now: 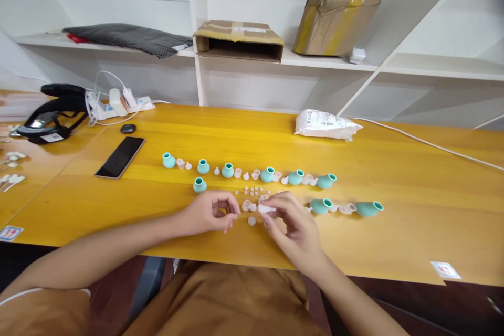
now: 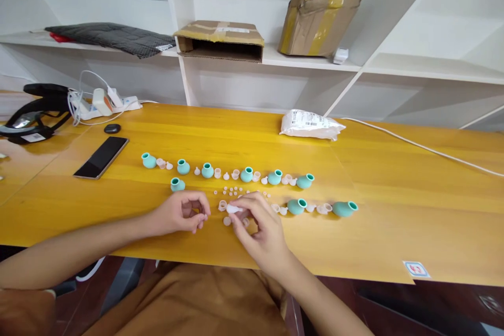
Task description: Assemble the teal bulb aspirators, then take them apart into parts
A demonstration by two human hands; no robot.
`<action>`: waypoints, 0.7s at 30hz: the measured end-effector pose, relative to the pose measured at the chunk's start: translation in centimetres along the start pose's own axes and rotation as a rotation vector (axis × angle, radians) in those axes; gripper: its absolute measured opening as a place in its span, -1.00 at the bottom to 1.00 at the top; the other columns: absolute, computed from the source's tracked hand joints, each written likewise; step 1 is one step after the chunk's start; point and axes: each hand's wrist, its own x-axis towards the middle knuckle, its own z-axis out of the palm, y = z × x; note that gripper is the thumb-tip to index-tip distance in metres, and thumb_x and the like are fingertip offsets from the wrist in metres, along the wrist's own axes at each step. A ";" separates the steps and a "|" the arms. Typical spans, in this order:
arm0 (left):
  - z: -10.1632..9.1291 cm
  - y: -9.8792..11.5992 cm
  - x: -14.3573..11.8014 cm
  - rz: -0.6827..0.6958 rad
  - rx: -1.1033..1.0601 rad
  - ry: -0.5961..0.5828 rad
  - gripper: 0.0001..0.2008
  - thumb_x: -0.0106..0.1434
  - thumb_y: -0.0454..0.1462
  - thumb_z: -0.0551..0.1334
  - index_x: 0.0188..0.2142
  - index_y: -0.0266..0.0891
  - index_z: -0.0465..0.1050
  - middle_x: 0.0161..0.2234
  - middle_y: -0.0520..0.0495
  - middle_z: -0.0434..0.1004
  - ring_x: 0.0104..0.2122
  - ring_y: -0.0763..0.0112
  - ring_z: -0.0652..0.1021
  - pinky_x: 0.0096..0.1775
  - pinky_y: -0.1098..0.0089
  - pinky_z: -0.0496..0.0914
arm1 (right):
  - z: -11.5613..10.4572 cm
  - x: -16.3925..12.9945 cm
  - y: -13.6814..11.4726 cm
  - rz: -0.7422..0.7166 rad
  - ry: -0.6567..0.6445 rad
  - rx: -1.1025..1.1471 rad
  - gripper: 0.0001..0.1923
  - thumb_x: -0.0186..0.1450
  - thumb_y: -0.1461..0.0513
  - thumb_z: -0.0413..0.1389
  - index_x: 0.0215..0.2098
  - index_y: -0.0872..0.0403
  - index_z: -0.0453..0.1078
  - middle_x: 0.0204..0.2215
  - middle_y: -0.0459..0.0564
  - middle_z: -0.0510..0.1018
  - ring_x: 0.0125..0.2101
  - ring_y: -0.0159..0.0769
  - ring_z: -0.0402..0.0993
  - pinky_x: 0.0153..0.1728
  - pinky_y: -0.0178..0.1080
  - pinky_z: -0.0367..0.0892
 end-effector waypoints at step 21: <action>0.2 -0.7 -0.8 0.281 0.095 0.059 -0.90 0.42 -0.26 0.46 -0.20 -0.27 0.66 -0.21 -0.09 0.66 -0.22 0.41 0.64 -0.13 0.42 0.53 | 1.4 -1.4 0.3 -0.282 -0.086 -0.097 -0.68 0.47 0.54 0.23 0.01 0.05 0.55 -0.12 0.14 0.81 -0.10 -0.18 0.83 -0.12 -0.19 0.73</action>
